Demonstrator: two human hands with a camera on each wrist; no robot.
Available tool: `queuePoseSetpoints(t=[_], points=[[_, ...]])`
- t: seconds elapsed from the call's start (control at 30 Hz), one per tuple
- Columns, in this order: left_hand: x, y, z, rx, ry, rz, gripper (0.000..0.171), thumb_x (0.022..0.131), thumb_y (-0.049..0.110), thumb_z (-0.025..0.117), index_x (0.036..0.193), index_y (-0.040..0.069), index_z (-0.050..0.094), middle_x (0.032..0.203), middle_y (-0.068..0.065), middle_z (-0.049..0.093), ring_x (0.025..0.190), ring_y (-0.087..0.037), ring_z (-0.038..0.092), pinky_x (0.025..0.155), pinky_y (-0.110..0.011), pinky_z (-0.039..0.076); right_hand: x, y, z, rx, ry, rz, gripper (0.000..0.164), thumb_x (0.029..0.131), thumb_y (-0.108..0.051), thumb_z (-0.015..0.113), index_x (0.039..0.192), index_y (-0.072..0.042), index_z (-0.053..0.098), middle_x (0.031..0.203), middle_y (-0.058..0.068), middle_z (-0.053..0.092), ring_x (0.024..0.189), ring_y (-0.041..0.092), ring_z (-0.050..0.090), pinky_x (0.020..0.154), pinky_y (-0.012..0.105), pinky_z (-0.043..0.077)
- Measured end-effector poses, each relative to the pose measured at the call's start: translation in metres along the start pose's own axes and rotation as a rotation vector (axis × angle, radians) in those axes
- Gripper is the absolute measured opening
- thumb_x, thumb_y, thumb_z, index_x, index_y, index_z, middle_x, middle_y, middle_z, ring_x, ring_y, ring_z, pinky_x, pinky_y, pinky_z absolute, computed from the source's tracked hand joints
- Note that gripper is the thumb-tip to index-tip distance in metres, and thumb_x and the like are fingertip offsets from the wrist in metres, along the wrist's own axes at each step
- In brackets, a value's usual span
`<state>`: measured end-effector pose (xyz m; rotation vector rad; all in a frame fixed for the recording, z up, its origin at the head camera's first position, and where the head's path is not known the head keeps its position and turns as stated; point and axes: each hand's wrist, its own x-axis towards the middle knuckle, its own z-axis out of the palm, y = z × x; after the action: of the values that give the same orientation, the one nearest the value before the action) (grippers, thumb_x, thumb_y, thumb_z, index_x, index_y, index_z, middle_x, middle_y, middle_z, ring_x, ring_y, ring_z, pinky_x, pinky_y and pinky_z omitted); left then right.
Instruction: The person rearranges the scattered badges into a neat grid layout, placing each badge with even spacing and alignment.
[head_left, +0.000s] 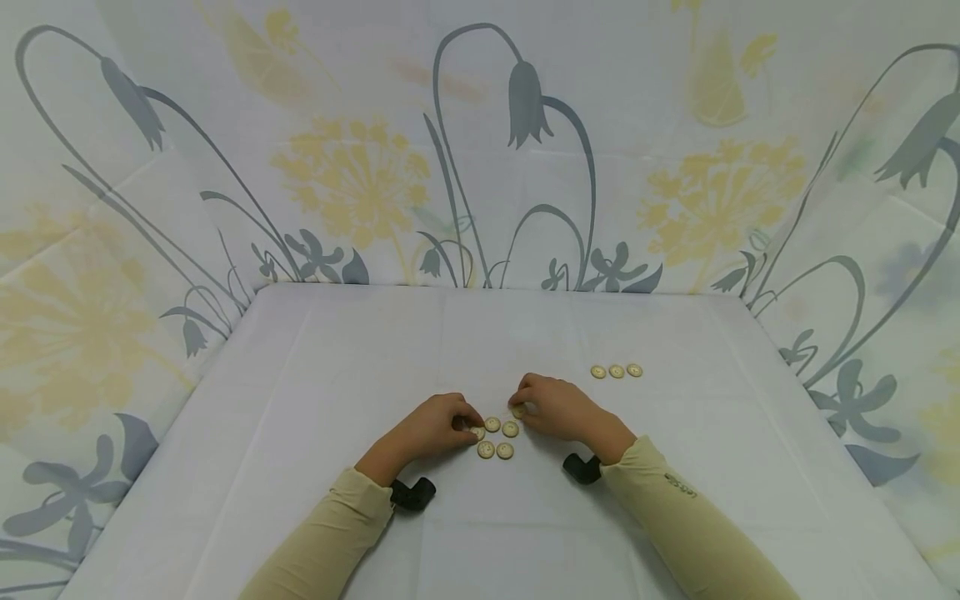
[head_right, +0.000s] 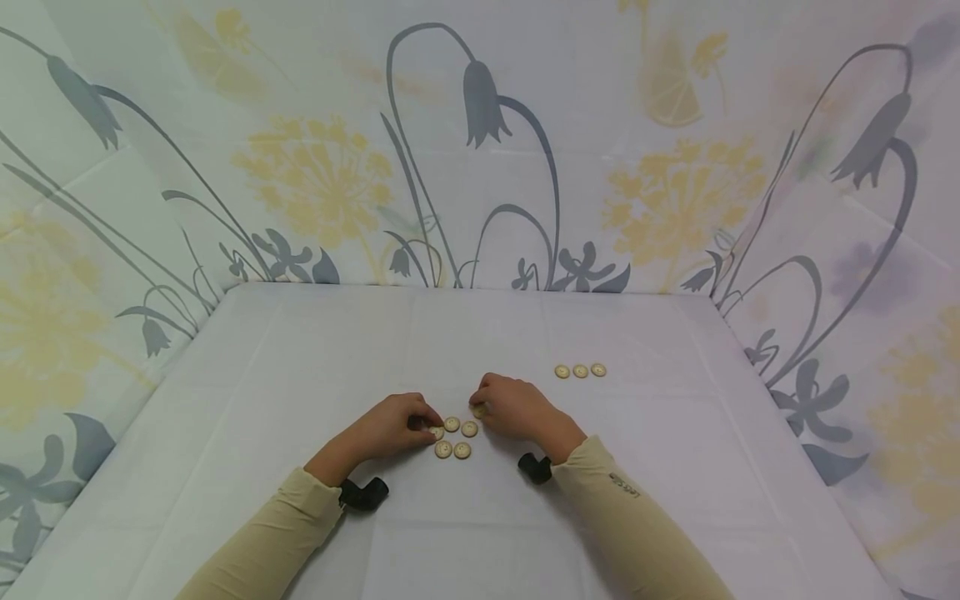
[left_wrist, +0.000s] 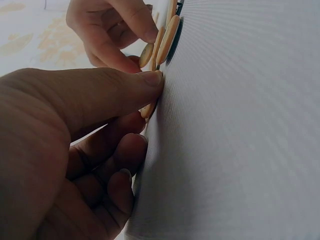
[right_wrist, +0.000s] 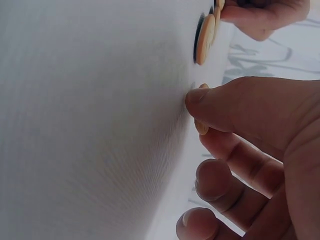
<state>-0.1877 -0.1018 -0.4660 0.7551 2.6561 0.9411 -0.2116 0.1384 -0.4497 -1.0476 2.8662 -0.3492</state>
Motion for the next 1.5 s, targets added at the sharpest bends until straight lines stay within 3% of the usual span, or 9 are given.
queuePoseSetpoints(t=[0.27, 0.67, 1.5], points=[[-0.001, 0.0, 0.0, -0.007, 0.006, 0.002, 0.017, 0.087, 0.02, 0.073, 0.103, 0.015, 0.075, 0.084, 0.007, 0.058, 0.078, -0.007, 0.053, 0.071, -0.025, 0.045, -0.004, 0.004, -0.003, 0.028, 0.038, 0.029, 0.021, 0.086, -0.016, 0.069, 0.106, -0.017, 0.074, 0.101, -0.003, 0.063, 0.09, 0.014, 0.063, 0.076, 0.032, 0.051], [-0.001, -0.002, 0.001, 0.0, 0.013, 0.019, 0.017, 0.086, 0.02, 0.073, 0.102, 0.015, 0.075, 0.084, 0.008, 0.059, 0.078, -0.006, 0.053, 0.072, -0.024, 0.045, -0.011, 0.011, -0.006, 0.042, 0.026, 0.095, 0.025, 0.086, -0.017, 0.07, 0.111, -0.016, 0.073, 0.106, -0.003, 0.065, 0.094, 0.016, 0.065, 0.079, 0.034, 0.052], [-0.001, -0.002, 0.0, -0.016, 0.005, 0.023, 0.017, 0.087, 0.019, 0.072, 0.103, 0.015, 0.075, 0.085, 0.008, 0.059, 0.08, -0.006, 0.054, 0.074, -0.024, 0.046, -0.03, 0.038, -0.009, 0.06, 0.033, 0.142, 0.023, 0.088, -0.019, 0.069, 0.11, -0.014, 0.072, 0.107, -0.001, 0.066, 0.096, 0.016, 0.064, 0.081, 0.034, 0.052]])
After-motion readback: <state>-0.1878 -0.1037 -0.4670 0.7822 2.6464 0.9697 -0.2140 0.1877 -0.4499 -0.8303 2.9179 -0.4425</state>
